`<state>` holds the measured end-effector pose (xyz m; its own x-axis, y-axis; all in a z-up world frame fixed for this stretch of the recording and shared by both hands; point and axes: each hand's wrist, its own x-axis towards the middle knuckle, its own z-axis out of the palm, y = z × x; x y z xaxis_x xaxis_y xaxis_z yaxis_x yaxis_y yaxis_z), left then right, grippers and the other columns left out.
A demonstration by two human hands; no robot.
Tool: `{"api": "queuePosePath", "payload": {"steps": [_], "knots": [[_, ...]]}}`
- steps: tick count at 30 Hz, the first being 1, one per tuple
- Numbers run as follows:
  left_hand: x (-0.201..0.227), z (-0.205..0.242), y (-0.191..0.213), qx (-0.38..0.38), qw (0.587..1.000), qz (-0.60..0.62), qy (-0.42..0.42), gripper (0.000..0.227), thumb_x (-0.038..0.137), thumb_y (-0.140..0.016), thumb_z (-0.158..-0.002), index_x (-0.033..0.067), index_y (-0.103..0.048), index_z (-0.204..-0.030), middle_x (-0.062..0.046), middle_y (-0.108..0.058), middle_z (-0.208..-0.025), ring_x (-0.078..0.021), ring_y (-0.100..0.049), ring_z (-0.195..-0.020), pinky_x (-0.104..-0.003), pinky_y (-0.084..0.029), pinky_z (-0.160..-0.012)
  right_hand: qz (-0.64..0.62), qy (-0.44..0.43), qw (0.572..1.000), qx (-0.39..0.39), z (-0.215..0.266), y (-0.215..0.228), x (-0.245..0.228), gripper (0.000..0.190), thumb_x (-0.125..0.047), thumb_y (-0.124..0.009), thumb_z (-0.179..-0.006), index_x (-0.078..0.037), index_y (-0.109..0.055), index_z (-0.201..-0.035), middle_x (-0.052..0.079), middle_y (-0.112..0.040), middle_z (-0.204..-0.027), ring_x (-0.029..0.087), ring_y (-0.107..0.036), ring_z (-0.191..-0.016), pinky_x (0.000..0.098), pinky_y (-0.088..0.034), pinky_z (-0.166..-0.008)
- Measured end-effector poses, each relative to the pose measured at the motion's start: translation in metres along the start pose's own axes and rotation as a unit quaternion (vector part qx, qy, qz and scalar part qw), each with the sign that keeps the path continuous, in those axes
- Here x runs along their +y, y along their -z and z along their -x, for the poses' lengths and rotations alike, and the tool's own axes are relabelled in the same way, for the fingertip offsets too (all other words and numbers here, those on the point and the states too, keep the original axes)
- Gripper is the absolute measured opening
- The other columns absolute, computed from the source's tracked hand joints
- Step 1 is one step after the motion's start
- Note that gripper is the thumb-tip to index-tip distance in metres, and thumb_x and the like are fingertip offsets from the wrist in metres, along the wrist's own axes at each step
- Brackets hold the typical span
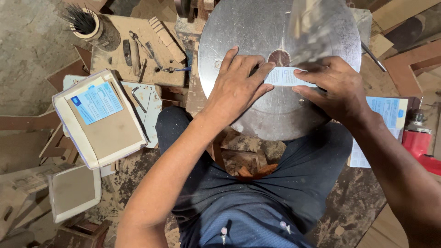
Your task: The person uses a band saw to cut a sheet of printed paper into smaller rectangular pieces. They guide the paper through the blade, rotate it to cut along different grid lines, and collect the cut pieces on the saw table.
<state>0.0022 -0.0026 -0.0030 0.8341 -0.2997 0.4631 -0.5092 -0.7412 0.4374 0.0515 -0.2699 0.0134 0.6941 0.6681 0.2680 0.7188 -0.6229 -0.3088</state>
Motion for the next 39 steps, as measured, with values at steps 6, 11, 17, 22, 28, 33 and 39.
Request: {"api": "queuePosePath", "payload": {"steps": [6, 11, 17, 22, 28, 33, 39], "knots": [[-0.001, -0.001, 0.002, 0.003, 1.000, -0.001, -0.005, 0.046, 0.033, -0.077, -0.093, 0.0088, -0.068, -0.132, -0.007, -0.062, -0.122, -0.0245, -0.059, -0.117, -0.055, -0.034, -0.122, 0.008, 0.022, 1.000, 0.018, -0.004, 0.000, -0.002, 0.034, -0.028, -0.085, -0.089, -0.011, -0.080, -0.118, 0.006, -0.077, -0.117, 0.025, -0.067, -0.108, 0.0351, -0.055, -0.090], [-0.003, -0.002, 0.002, 0.006, 1.000, -0.009, -0.006, 0.046, 0.034, -0.077, -0.094, 0.0087, -0.067, -0.132, -0.008, -0.062, -0.122, -0.0251, -0.059, -0.118, -0.055, -0.033, -0.122, 0.004, 0.028, 0.999, 0.022, -0.007, 0.002, -0.005, 0.031, -0.028, -0.084, -0.092, -0.009, -0.079, -0.116, 0.005, -0.078, -0.116, 0.026, -0.069, -0.114, 0.0350, -0.056, -0.095], [-0.006, -0.005, -0.002, 0.001, 1.000, -0.018, -0.007, 0.048, 0.035, -0.077, -0.093, 0.0090, -0.068, -0.132, -0.007, -0.063, -0.121, -0.0245, -0.059, -0.117, -0.055, -0.033, -0.121, -0.006, -0.002, 1.000, 0.010, -0.005, 0.000, -0.001, 0.032, -0.030, -0.084, -0.093, -0.011, -0.079, -0.118, 0.006, -0.078, -0.111, 0.023, -0.068, -0.105, 0.0347, -0.055, -0.089], [-0.009, -0.006, -0.005, 0.000, 1.000, -0.013, -0.008, 0.049, 0.037, -0.077, -0.092, 0.0097, -0.067, -0.132, -0.006, -0.063, -0.121, -0.0232, -0.059, -0.117, -0.055, -0.032, -0.123, -0.004, 0.036, 0.999, 0.031, -0.004, -0.004, 0.004, 0.030, -0.033, -0.081, -0.099, -0.011, -0.077, -0.118, 0.004, -0.077, -0.109, 0.019, -0.068, -0.103, 0.0314, -0.054, -0.088], [-0.011, -0.007, -0.006, 0.004, 1.000, -0.011, -0.008, 0.047, 0.036, -0.077, -0.092, 0.0104, -0.068, -0.131, -0.007, -0.063, -0.122, -0.0238, -0.059, -0.117, -0.055, -0.032, -0.123, 0.053, 0.007, 0.999, 0.001, -0.006, -0.006, 0.006, 0.037, -0.038, -0.082, -0.092, -0.012, -0.080, -0.118, 0.006, -0.078, -0.110, 0.022, -0.065, -0.097, 0.0341, -0.052, -0.084], [-0.011, -0.008, -0.006, 0.006, 1.000, -0.008, -0.006, 0.048, 0.036, -0.077, -0.092, 0.0105, -0.068, -0.132, -0.007, -0.063, -0.121, -0.0238, -0.059, -0.118, -0.055, -0.033, -0.122, 0.010, 0.001, 1.000, 0.006, -0.007, -0.003, 0.006, 0.033, -0.034, -0.082, -0.094, -0.010, -0.080, -0.117, 0.007, -0.077, -0.113, 0.023, -0.067, -0.100, 0.0367, -0.054, -0.084], [-0.012, -0.010, -0.003, 0.004, 1.000, -0.017, -0.004, 0.047, 0.035, -0.078, -0.092, 0.0109, -0.068, -0.131, -0.006, -0.063, -0.120, -0.0239, -0.059, -0.117, -0.055, -0.033, -0.122, -0.012, 0.024, 0.999, 0.031, -0.011, -0.001, 0.004, 0.031, -0.026, -0.084, -0.095, -0.008, -0.078, -0.119, 0.008, -0.076, -0.118, 0.024, -0.070, -0.109, 0.0366, -0.057, -0.091]]}}
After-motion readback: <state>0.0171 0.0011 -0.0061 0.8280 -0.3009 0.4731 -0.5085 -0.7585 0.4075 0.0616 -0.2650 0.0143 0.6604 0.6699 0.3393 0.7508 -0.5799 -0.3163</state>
